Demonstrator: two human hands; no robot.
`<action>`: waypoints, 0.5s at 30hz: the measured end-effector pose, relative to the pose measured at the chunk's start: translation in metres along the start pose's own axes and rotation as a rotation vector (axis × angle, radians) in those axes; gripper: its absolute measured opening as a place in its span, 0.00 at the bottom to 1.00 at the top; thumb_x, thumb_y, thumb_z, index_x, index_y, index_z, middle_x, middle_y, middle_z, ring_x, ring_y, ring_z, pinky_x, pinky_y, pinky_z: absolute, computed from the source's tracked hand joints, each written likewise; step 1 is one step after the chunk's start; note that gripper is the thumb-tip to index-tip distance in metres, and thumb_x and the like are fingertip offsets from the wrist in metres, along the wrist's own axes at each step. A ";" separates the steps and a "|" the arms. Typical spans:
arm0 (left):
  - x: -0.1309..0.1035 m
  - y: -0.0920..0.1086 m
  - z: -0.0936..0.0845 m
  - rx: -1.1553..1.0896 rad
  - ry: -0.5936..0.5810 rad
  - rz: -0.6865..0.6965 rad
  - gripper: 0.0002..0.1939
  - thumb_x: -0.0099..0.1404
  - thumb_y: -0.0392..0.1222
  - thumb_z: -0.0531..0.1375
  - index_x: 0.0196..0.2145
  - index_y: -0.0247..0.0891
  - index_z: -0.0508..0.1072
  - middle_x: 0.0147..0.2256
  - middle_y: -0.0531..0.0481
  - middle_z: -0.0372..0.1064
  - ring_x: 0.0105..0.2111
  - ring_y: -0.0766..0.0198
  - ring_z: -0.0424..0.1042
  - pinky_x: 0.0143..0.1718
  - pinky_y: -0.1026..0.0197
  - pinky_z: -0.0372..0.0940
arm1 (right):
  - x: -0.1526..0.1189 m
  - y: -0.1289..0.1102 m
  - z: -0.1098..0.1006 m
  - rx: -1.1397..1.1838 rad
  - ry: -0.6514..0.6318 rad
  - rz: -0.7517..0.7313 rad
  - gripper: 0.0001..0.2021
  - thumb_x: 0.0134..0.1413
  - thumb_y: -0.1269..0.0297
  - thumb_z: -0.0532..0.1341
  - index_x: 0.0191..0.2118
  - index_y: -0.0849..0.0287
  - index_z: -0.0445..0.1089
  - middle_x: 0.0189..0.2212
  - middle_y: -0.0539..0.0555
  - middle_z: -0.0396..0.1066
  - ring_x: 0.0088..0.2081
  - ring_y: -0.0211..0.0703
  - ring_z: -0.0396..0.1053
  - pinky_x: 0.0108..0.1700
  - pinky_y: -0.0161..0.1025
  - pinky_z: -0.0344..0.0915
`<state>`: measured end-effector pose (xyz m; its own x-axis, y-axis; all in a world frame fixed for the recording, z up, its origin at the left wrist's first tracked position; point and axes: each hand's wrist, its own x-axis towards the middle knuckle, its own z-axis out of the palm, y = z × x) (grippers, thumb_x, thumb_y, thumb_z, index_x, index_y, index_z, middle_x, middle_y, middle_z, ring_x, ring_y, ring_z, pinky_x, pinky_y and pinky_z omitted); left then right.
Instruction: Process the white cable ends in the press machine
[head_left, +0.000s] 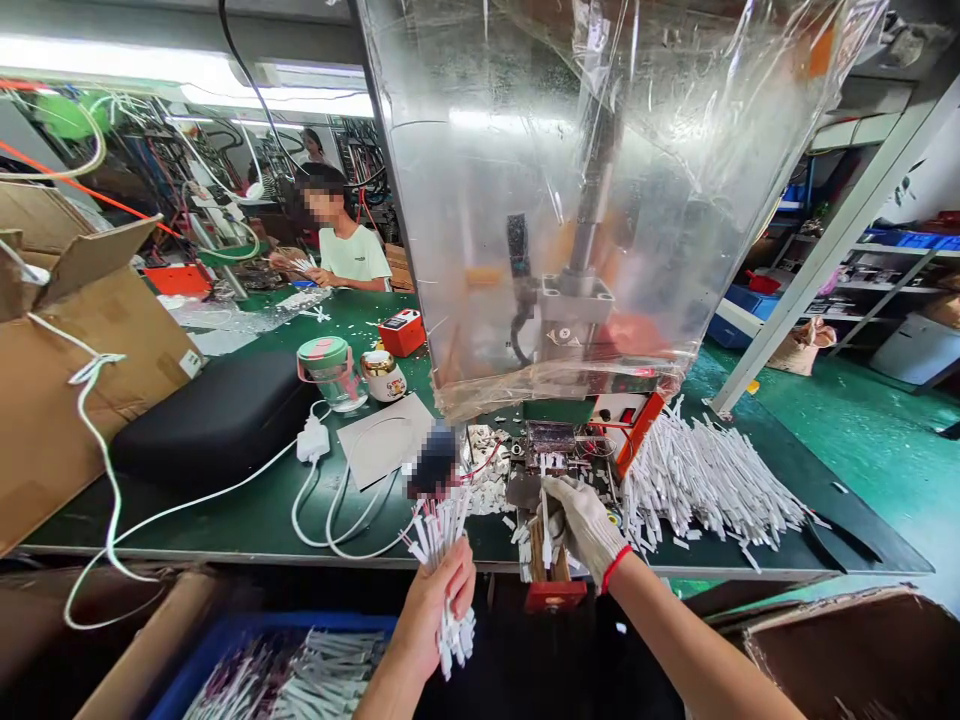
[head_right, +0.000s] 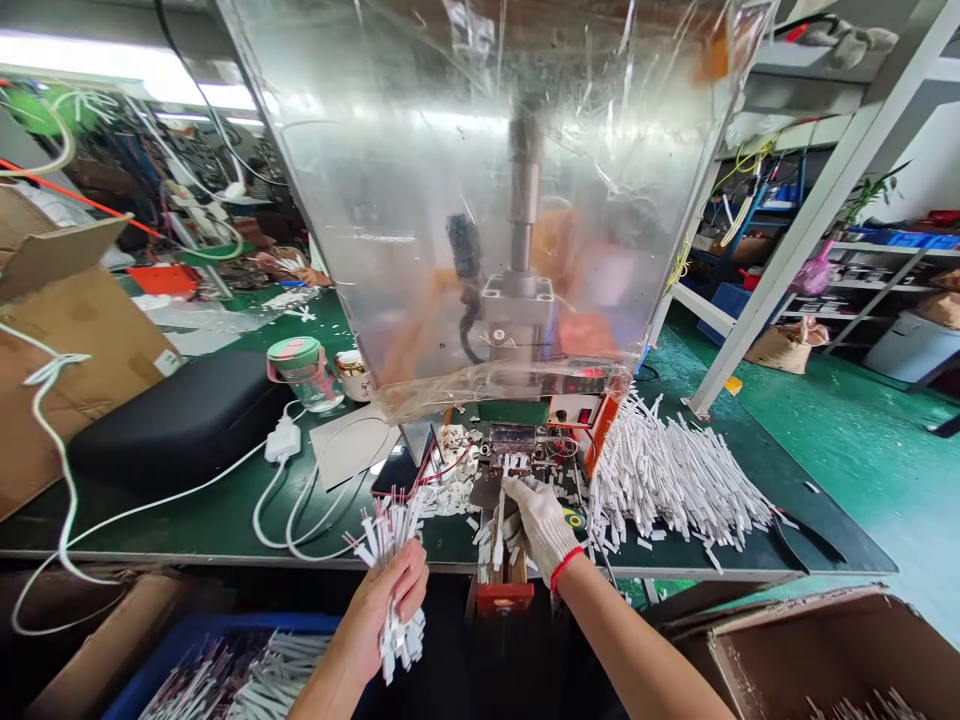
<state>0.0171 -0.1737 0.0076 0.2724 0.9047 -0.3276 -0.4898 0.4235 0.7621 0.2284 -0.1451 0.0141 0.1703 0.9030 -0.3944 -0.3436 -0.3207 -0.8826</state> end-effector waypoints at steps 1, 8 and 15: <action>0.000 -0.002 0.001 0.011 -0.017 -0.003 0.31 0.52 0.56 0.74 0.19 0.40 0.56 0.15 0.63 0.48 0.14 0.77 0.46 0.17 0.68 0.41 | -0.001 -0.002 0.001 0.005 0.009 0.006 0.19 0.45 0.49 0.67 0.29 0.55 0.60 0.15 0.46 0.67 0.11 0.34 0.61 0.10 0.30 0.53; 0.011 -0.018 0.022 0.256 -0.027 -0.008 0.31 0.53 0.65 0.69 0.16 0.41 0.59 0.11 0.62 0.46 0.13 0.74 0.48 0.18 0.65 0.42 | 0.000 -0.006 0.006 0.031 0.037 0.000 0.20 0.41 0.50 0.69 0.28 0.55 0.59 0.14 0.44 0.64 0.11 0.35 0.60 0.10 0.31 0.53; 0.032 -0.018 0.050 0.489 -0.040 0.049 0.35 0.58 0.64 0.65 0.52 0.31 0.75 0.13 0.64 0.49 0.15 0.69 0.48 0.18 0.64 0.44 | -0.032 -0.009 -0.013 -0.244 -0.129 -0.067 0.23 0.53 0.40 0.62 0.29 0.58 0.64 0.17 0.48 0.69 0.13 0.34 0.61 0.15 0.32 0.55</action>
<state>0.0763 -0.1551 0.0115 0.2946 0.9166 -0.2703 -0.0591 0.2997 0.9522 0.2379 -0.1744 0.0311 0.0611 0.9485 -0.3110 -0.1002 -0.3041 -0.9473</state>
